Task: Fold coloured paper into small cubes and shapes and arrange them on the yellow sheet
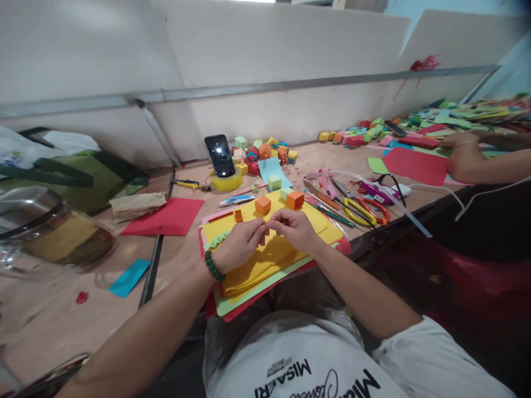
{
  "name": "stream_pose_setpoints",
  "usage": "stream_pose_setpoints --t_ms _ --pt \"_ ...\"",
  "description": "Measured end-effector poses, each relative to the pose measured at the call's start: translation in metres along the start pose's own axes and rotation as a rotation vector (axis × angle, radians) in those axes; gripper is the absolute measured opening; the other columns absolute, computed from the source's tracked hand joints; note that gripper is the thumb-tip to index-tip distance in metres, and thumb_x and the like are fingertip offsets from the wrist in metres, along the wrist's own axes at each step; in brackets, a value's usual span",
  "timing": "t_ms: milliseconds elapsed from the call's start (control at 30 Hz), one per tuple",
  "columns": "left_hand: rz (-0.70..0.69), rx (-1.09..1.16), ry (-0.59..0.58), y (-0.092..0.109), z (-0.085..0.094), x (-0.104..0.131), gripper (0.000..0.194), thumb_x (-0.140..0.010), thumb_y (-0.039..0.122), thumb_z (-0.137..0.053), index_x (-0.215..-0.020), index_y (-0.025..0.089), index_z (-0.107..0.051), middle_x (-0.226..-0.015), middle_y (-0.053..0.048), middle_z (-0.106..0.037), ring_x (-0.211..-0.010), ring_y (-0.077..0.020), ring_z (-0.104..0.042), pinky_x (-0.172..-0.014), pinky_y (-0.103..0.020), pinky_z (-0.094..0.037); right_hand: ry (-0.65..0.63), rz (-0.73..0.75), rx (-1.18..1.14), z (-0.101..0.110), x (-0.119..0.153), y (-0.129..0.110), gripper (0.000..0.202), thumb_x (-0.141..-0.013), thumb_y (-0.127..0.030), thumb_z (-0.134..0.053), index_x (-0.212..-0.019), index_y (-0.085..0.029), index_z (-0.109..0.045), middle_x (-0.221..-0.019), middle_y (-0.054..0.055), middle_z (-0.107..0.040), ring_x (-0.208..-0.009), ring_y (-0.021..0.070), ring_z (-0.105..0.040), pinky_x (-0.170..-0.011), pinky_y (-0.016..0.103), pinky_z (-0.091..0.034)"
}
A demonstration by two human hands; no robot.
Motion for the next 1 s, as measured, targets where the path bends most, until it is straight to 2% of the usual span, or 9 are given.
stream_pose_setpoints --t_ms 333,533,667,833,1000 --pt "-0.089 -0.06 0.012 0.0022 0.0037 0.0024 0.03 -0.091 0.031 -0.035 -0.068 0.018 -0.051 -0.058 0.001 -0.056 -0.054 -0.0103 -0.05 -0.057 -0.022 -0.038 -0.141 -0.056 -0.187 0.0073 -0.0015 -0.0041 0.033 -0.072 -0.047 -0.07 -0.067 -0.015 -0.063 -0.057 -0.002 -0.058 -0.049 0.0071 -0.049 -0.049 0.02 -0.041" --pt "-0.023 0.086 -0.045 0.0039 0.0061 0.002 0.033 -0.092 0.037 -0.037 -0.068 0.017 -0.05 -0.061 0.001 -0.057 -0.056 -0.0101 -0.052 -0.056 -0.021 -0.04 -0.076 0.008 -0.094 0.0066 0.0007 -0.0034 0.032 -0.075 -0.047 -0.068 -0.069 -0.016 -0.065 -0.064 0.0 -0.062 -0.055 0.0089 -0.052 -0.054 0.022 -0.045" --pt "-0.021 0.072 -0.047 0.0005 0.0087 0.0009 0.031 -0.09 0.032 -0.04 -0.065 0.017 -0.051 -0.056 0.002 -0.058 -0.051 -0.0088 -0.051 -0.054 -0.02 -0.038 -0.123 0.028 -0.055 0.0059 0.0021 -0.0045 0.037 -0.082 -0.051 -0.059 -0.071 -0.016 -0.064 -0.066 0.001 -0.06 -0.058 0.0097 -0.053 -0.056 0.023 -0.045" --pt "-0.022 -0.07 -0.091 -0.0042 0.0077 0.0012 0.023 -0.085 0.023 -0.045 -0.064 0.016 -0.054 -0.056 0.001 -0.06 -0.053 -0.0095 -0.052 -0.055 -0.02 -0.036 -0.105 0.221 0.192 0.0042 0.0037 -0.0033 0.036 -0.085 -0.047 -0.059 -0.068 -0.015 -0.063 -0.063 0.0 -0.054 -0.057 0.009 -0.047 -0.053 0.022 -0.038" --pt "0.009 0.083 -0.128 0.001 0.0086 -0.0003 0.032 -0.09 0.032 -0.041 -0.065 0.016 -0.053 -0.056 0.0 -0.061 -0.051 -0.0087 -0.053 -0.055 -0.019 -0.038 -0.018 0.289 0.271 0.0027 0.005 -0.0013 0.041 -0.088 -0.048 -0.054 -0.065 -0.016 -0.061 -0.06 -0.001 -0.053 -0.052 0.0081 -0.043 -0.05 0.022 -0.035"
Point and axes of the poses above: each hand's wrist, its own x-axis away from the middle knuckle, its own z-axis out of the back of the hand, y = z × x, the point moved 1 cm from there along -x, towards the middle knuckle
